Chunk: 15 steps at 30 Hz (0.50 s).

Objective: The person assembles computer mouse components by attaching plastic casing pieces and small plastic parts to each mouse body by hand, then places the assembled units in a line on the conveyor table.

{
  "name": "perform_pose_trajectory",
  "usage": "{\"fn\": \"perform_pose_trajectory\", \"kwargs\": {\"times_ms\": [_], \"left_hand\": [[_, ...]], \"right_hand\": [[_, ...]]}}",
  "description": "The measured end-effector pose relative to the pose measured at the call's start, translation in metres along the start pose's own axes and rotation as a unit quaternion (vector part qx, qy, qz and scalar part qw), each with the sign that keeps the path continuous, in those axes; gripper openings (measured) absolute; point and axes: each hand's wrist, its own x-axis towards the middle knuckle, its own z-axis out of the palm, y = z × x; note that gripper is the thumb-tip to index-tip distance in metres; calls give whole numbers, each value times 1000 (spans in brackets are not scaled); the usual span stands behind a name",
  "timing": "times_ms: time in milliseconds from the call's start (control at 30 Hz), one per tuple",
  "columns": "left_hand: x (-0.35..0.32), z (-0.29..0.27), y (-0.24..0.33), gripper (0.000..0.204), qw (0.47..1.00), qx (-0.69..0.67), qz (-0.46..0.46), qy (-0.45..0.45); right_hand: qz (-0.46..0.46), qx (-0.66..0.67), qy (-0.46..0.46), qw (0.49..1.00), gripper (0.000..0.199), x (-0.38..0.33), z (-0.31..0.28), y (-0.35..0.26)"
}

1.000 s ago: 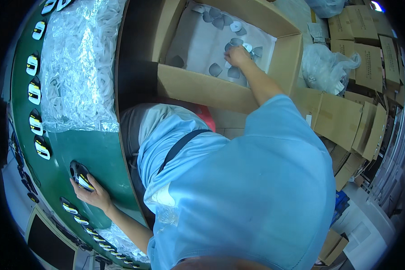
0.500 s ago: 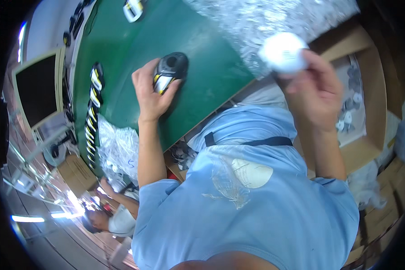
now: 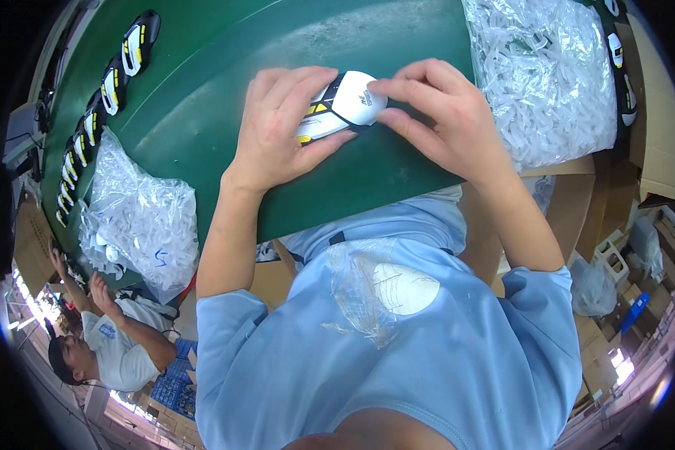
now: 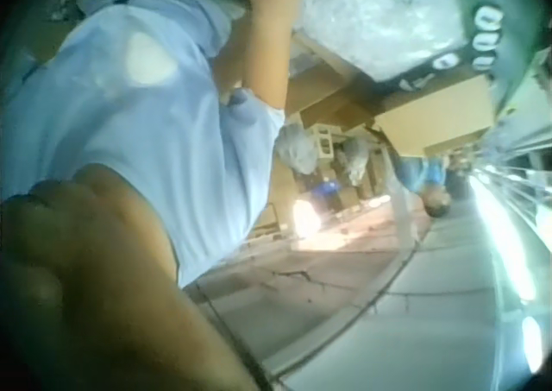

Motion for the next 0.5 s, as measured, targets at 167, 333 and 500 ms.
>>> {"fn": "perform_pose_trajectory", "kwargs": {"times_ms": [167,333,500], "left_hand": [[-2,4,1,70,1000,-17,-17,1],[0,7,0,72,999,-37,-25,8],[1,5,0,73,998,-55,-32,9]], "right_hand": [[-73,-14,-78,994,55,28,-2,1],[-79,20,-87,993,60,33,-2,8],[-72,45,-59,995,62,37,-7,9]]}}
